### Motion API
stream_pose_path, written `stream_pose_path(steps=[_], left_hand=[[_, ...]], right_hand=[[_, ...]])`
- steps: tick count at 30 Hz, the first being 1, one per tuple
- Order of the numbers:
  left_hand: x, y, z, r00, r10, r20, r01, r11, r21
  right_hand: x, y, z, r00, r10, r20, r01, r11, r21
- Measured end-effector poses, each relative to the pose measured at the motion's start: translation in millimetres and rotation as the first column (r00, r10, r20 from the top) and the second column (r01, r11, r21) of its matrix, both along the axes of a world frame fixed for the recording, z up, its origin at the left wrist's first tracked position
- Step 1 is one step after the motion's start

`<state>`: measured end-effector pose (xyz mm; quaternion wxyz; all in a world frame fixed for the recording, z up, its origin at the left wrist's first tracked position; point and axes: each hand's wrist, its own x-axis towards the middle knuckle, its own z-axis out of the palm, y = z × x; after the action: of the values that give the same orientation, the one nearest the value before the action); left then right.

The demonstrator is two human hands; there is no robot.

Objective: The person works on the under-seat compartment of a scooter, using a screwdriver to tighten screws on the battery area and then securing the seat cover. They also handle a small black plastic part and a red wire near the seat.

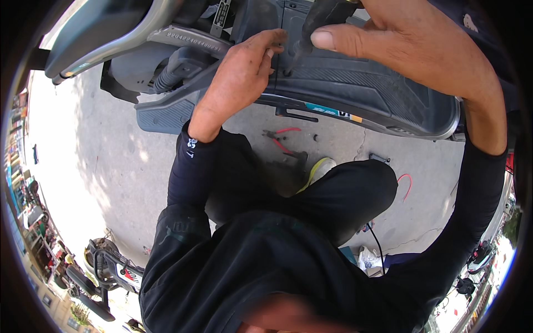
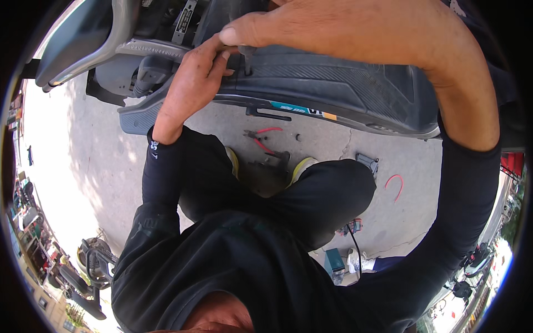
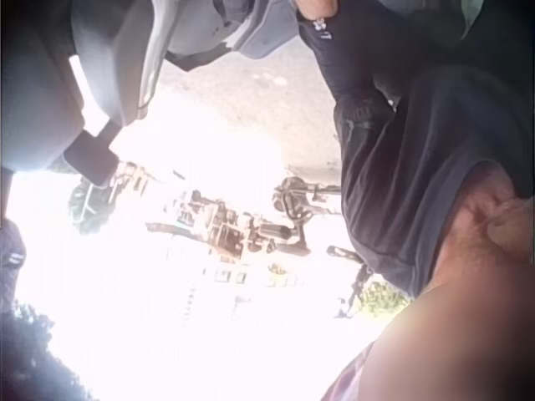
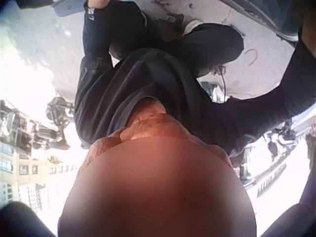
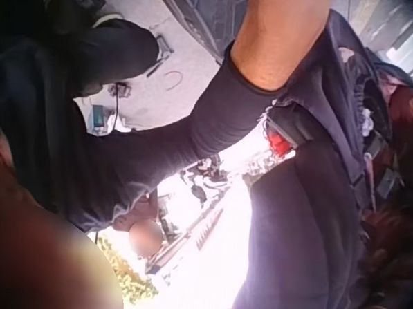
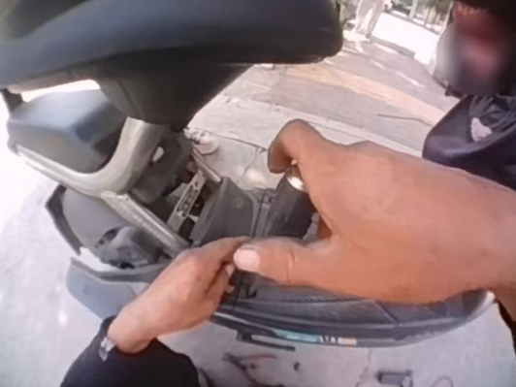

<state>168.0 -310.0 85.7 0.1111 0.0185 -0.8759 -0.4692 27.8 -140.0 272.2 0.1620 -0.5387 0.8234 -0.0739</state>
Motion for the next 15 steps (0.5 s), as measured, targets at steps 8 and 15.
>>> stream_pose_path(steps=[8, 15], left_hand=[[-5.1, 0.1, 4.1, 0.999, 0.020, 0.035, -0.024, 0.992, 0.127], [-11.7, 5.2, 3.5, 0.999, 0.014, 0.033, -0.019, 0.990, 0.141]], right_hand=[[-3.1, -12.3, 1.1, 0.973, -0.139, -0.185, 0.175, 0.965, 0.194], [3.7, 6.2, -9.5, 0.884, -0.058, -0.464, 0.018, 0.996, -0.090]])
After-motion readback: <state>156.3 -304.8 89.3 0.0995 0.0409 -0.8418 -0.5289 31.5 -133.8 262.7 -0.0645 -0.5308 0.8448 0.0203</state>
